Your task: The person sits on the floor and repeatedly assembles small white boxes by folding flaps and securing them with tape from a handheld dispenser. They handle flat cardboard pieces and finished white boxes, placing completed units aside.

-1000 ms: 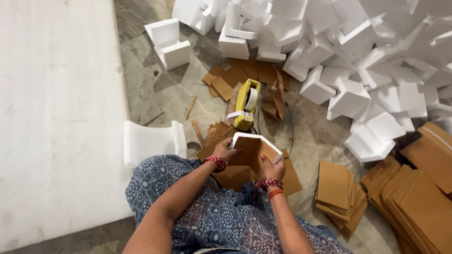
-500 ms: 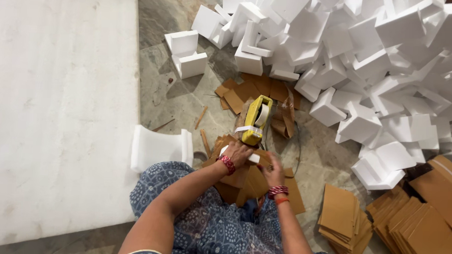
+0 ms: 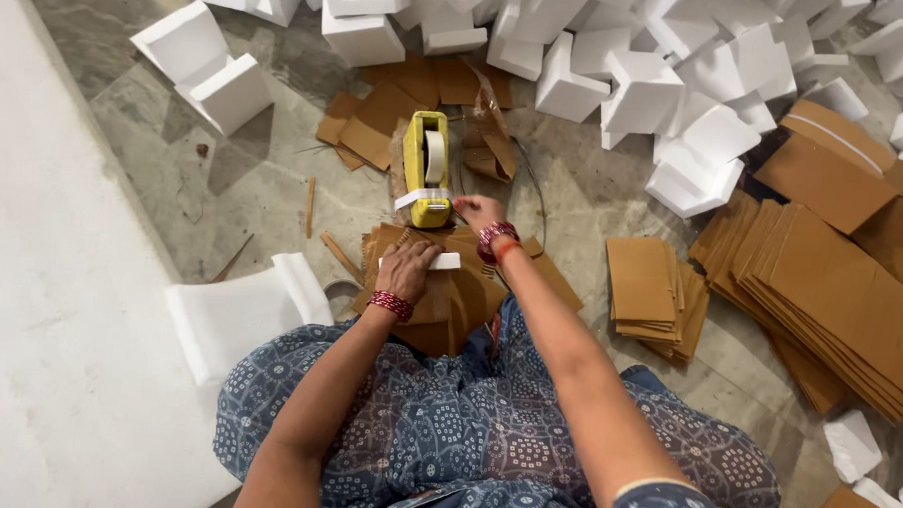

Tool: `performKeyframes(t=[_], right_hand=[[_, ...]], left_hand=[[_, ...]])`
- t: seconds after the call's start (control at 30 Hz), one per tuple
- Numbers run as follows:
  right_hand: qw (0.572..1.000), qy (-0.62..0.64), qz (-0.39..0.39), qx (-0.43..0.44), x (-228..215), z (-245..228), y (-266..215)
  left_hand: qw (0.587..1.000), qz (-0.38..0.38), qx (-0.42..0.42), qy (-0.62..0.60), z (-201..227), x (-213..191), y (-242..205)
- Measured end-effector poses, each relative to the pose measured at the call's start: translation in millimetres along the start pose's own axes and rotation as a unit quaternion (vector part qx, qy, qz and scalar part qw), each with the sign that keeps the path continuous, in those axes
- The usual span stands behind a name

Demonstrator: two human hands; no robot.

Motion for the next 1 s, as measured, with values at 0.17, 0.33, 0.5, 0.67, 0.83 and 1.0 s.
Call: performKeyframes(t=[0.17,0.33,0.5,0.67,0.83,1.0], right_hand=[[0.991,0.017,0.051,0.126,39,13,32],[0.979,0.112,0.059,0.160,40,3,17],[0.964,0.121,0.068,0.228,13,-12,-44],[0.939,0.278,-0.025,0.203,15,-6,-134],[0.900,0.357,-0.021,0.249,36,29,-176],[0.890,0.373,0.008,0.260,48,65,-183]], left_hand=[[0.997,-0.017,0.015,0.070,2,-12,8],[0.990,-0.043,-0.006,0.132,-1,-2,18],[0.994,-0.047,-0.036,0.093,-6,5,20],[0.996,-0.016,-0.049,0.069,-2,9,9],[0.994,-0.022,-0.068,0.088,-3,10,11],[0.993,-0.019,-0.075,0.085,2,7,8]])
Point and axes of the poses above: each hand's wrist, its own y-axis towards the middle knuckle, its own x-axis out of the palm, z = x × y, the point moved 6 cm from there along y, towards the middle knuckle, and after that the axes turned 14 degrees about y, right-handed, at the moved point
